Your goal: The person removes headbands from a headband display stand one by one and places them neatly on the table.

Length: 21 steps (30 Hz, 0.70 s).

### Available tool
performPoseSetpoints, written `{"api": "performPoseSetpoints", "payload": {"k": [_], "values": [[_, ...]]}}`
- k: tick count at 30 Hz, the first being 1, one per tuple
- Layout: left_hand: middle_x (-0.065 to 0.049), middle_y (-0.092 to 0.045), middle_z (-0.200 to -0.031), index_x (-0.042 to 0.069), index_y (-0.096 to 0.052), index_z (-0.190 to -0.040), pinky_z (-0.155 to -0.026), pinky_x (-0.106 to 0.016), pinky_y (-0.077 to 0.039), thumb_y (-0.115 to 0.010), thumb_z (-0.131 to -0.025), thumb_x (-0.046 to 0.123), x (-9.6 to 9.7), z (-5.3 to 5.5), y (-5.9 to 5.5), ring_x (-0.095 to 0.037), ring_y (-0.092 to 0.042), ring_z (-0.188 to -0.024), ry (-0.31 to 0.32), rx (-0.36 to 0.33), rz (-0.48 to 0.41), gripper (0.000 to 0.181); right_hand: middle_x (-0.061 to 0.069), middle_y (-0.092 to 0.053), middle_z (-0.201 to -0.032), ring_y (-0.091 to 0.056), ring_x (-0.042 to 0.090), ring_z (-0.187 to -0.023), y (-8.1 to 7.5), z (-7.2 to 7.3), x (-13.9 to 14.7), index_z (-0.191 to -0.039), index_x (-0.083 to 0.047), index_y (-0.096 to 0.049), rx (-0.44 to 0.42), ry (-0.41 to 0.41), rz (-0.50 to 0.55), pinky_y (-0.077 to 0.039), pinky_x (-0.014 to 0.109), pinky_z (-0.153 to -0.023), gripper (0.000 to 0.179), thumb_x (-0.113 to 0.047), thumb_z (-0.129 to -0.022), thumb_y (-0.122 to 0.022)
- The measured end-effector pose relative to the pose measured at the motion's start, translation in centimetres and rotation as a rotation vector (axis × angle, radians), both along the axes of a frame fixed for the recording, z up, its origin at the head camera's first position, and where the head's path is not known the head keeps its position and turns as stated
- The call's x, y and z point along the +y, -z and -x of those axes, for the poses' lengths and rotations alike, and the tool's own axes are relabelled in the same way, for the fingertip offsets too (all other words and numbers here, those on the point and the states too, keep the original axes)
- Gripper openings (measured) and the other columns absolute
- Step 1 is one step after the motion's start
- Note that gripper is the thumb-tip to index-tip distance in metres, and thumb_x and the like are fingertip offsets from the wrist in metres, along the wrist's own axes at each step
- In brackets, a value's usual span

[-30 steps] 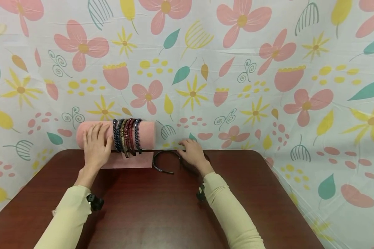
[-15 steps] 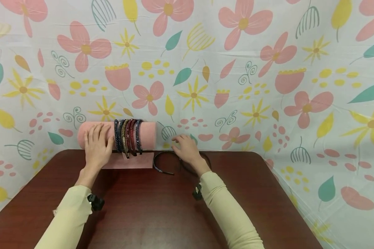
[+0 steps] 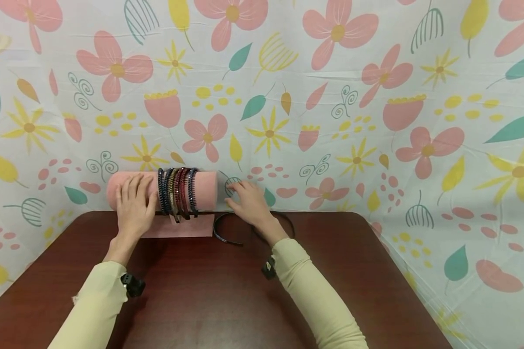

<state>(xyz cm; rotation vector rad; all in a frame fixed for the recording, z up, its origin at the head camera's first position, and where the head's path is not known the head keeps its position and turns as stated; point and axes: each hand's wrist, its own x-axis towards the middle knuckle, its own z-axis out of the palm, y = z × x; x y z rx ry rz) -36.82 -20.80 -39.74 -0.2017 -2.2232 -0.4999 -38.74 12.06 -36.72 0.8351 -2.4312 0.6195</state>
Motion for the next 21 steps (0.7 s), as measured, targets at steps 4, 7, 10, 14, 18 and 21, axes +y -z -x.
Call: {"api": "performPoseSetpoints", "payload": {"k": [4,7,10,14,18,21], "values": [[-0.013,-0.035,-0.155,0.015,-0.044,-0.144,-0.122,-0.057,-0.006,-0.042,-0.102,0.035,-0.3,0.0,-0.1,-0.034,-0.024,-0.146,-0.004,0.000,0.003,0.046,0.008,-0.065,-0.117,-0.060,0.023,-0.105,-0.6,-0.3,-1.0,-0.125,-0.011,-0.065,0.062,-0.035,-0.008,-0.051,0.041,-0.090,0.037,-0.030,-0.093,-0.069],[-0.013,-0.035,-0.155,0.015,-0.044,-0.144,-0.122,-0.057,-0.006,-0.043,-0.102,0.034,-0.3,0.0,-0.2,-0.034,-0.024,-0.146,-0.008,0.005,0.000,0.046,0.010,-0.065,-0.112,-0.059,0.024,-0.102,-0.8,-0.4,-1.7,-0.125,-0.010,-0.065,0.103,-0.060,-0.014,-0.050,0.041,-0.089,0.037,-0.030,-0.094,-0.069],[-0.012,-0.036,-0.155,0.016,-0.044,-0.143,-0.122,-0.057,-0.006,-0.043,-0.102,0.034,0.0,0.2,0.0,-0.034,-0.024,-0.146,-0.012,0.011,-0.008,0.045,0.009,-0.065,-0.110,-0.059,0.023,-0.101,-1.0,-0.6,-2.0,-0.125,-0.010,-0.065,0.119,-0.072,-0.013,-0.048,0.042,-0.090,0.036,-0.029,-0.094,-0.067],[-0.013,-0.035,-0.155,0.016,-0.043,-0.145,-0.122,-0.057,-0.006,-0.041,-0.103,0.035,0.8,0.5,0.2,-0.034,-0.024,-0.147,0.014,-0.006,-0.006,0.046,0.006,-0.065,-0.105,-0.058,0.022,-0.096,-1.3,-1.1,-2.0,-0.123,-0.012,-0.066,0.146,-0.059,0.006,-0.047,0.041,-0.086,0.033,-0.027,-0.094,-0.069],[-0.013,-0.035,-0.155,0.015,-0.043,-0.145,-0.122,-0.057,-0.006,-0.041,-0.103,0.035,0.9,0.4,0.2,-0.035,-0.023,-0.147,0.024,-0.014,-0.008,0.047,0.005,-0.067,-0.102,-0.060,0.021,-0.093,-1.4,-1.4,-2.8,-0.121,-0.011,-0.066,0.199,-0.060,0.003,-0.049,0.039,-0.084,0.032,-0.025,-0.092,-0.070],[-0.012,-0.036,-0.155,0.015,-0.045,-0.144,-0.122,-0.057,-0.007,-0.043,-0.102,0.033,0.2,0.0,0.1,-0.034,-0.024,-0.146,0.003,0.005,-0.019,0.045,0.003,-0.067,-0.101,-0.061,0.021,-0.093,-1.5,-1.6,-4.3,-0.121,-0.011,-0.066,0.226,-0.087,-0.017,-0.050,0.038,-0.085,0.031,-0.025,-0.093,-0.069]]}}
